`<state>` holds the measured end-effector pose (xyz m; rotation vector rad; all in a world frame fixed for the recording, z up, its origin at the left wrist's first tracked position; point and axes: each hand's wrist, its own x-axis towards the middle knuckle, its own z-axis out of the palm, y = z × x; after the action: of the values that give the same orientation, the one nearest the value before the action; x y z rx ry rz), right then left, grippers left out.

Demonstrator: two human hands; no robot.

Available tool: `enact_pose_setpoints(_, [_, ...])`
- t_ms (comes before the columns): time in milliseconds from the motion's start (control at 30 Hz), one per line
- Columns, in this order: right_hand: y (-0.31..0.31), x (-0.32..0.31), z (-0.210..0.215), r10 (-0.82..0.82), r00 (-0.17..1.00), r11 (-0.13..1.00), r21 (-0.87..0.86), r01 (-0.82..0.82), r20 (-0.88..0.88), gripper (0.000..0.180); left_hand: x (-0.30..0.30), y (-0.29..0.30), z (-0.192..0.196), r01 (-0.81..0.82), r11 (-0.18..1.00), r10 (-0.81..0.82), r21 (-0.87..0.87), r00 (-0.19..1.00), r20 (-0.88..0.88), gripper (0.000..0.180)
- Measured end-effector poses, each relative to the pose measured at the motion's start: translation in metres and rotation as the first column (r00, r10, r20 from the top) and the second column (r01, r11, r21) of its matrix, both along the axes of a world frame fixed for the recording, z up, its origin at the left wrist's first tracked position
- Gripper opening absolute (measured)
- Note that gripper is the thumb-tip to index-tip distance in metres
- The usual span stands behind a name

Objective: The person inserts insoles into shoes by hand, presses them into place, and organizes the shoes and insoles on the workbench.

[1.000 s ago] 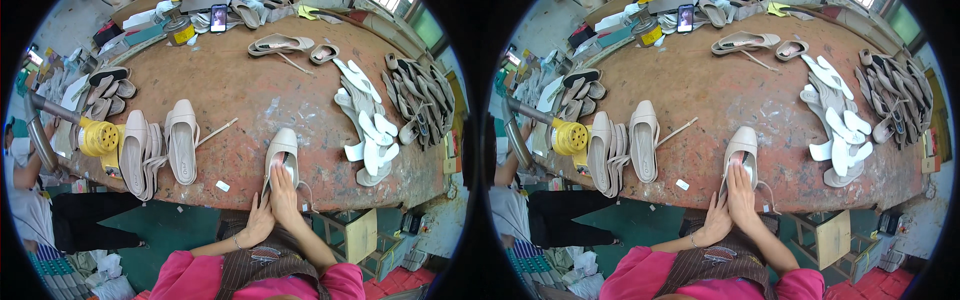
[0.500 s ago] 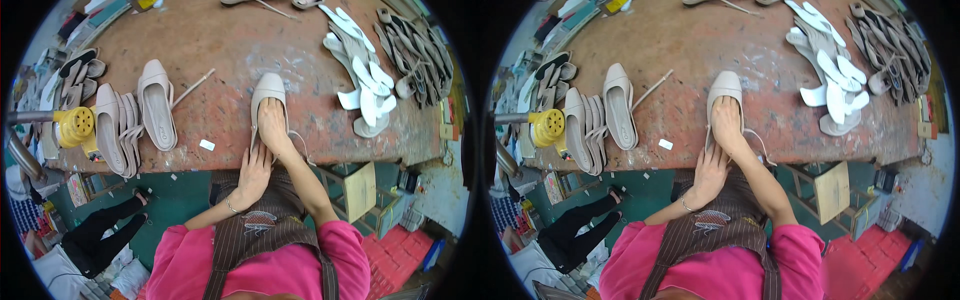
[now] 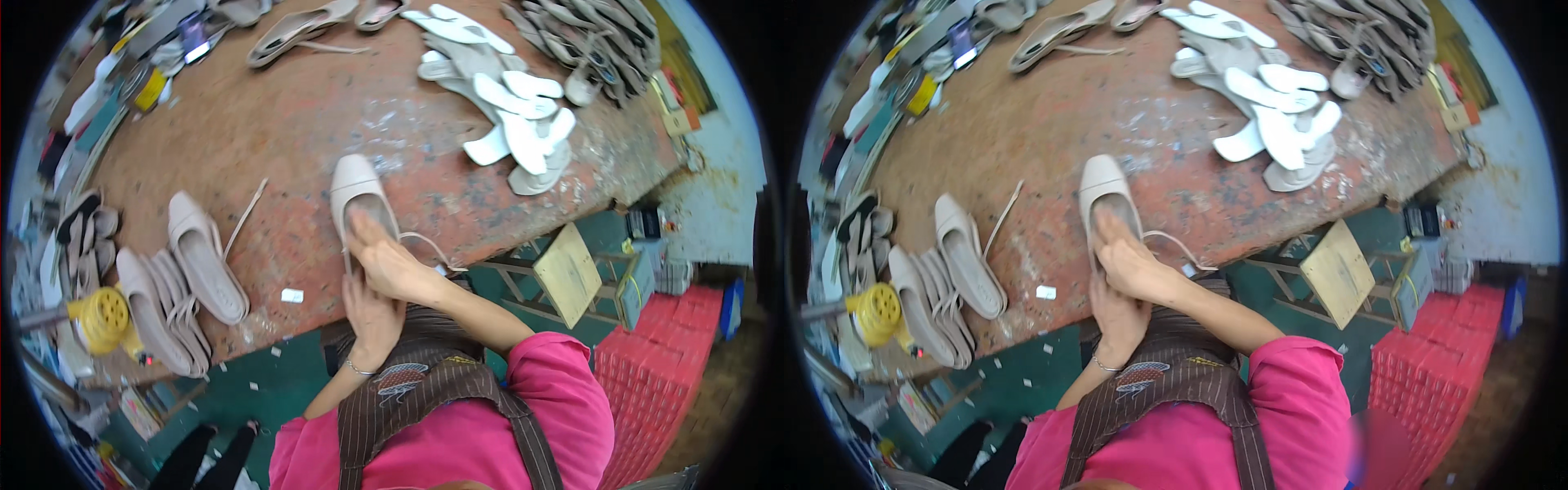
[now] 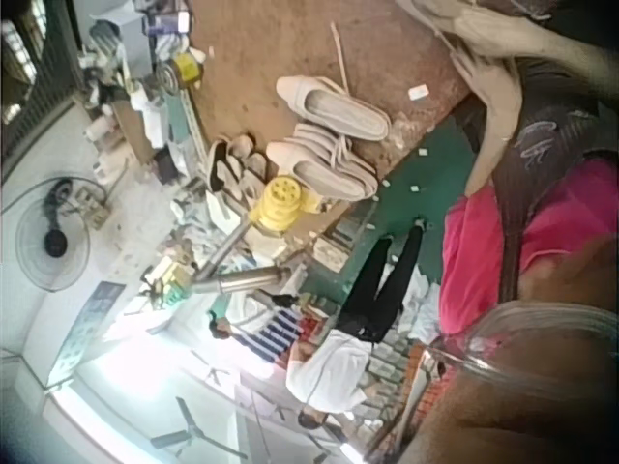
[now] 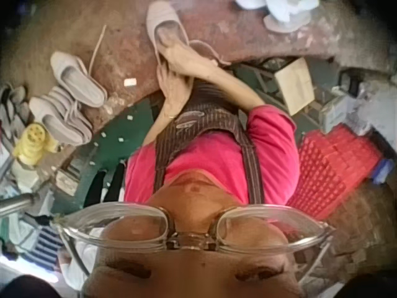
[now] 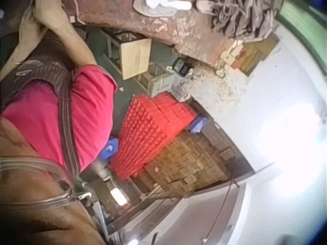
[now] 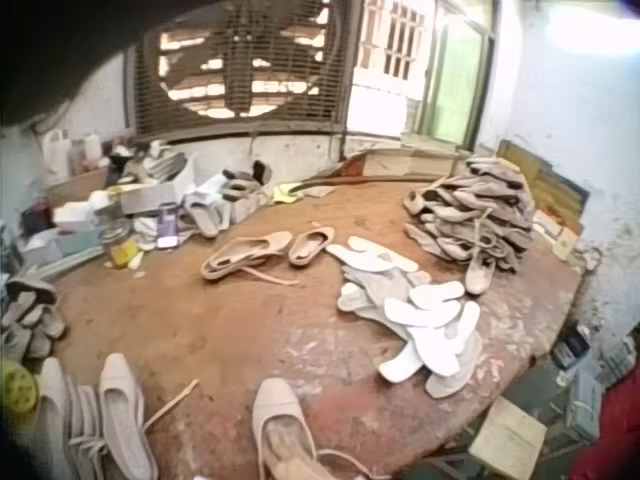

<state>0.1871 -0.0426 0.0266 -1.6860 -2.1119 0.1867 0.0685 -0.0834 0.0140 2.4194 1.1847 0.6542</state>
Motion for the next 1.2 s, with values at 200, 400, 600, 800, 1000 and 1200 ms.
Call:
enact_pose_setpoints(200, [-0.006,0.147,0.069,-0.555,0.663,0.828,-0.262,0.495,-0.502,0.026,-0.005,0.077,0.029,-0.029,0.993,0.049,-0.111,0.981,0.189,0.016])
enact_pose_setpoints(400, [0.021,0.328,0.048,-0.79,0.591,0.583,0.101,0.806,-0.16,0.025,-0.117,0.153,0.099,-0.421,0.751,0.424,0.509,0.898,0.117,0.012])
enact_pose_setpoints(600, [0.068,0.47,-0.003,-0.96,0.21,0.202,-0.062,0.977,0.184,0.055,-0.156,0.14,0.025,-0.356,0.884,0.411,0.303,0.9,-0.143,0.008])
enact_pose_setpoints(800, [0.096,0.466,-0.044,-0.964,0.241,0.24,-0.03,0.97,0.113,0.088,-0.14,0.144,0.066,-0.51,0.655,0.635,0.558,0.772,-0.04,0.009])
enact_pose_setpoints(1000, [0.05,0.551,-0.076,-0.425,0.134,0.51,-0.115,0.852,-0.895,0.047,0.048,0.325,0.104,0.001,0.881,0.028,0.472,0.998,-0.055,0.042])
enact_pose_setpoints(1200, [-0.009,0.503,0.02,-0.193,-0.383,0.685,-0.404,0.606,-0.903,0.049,0.146,0.488,0.006,-0.09,0.874,0.231,0.478,0.941,-0.246,0.046])
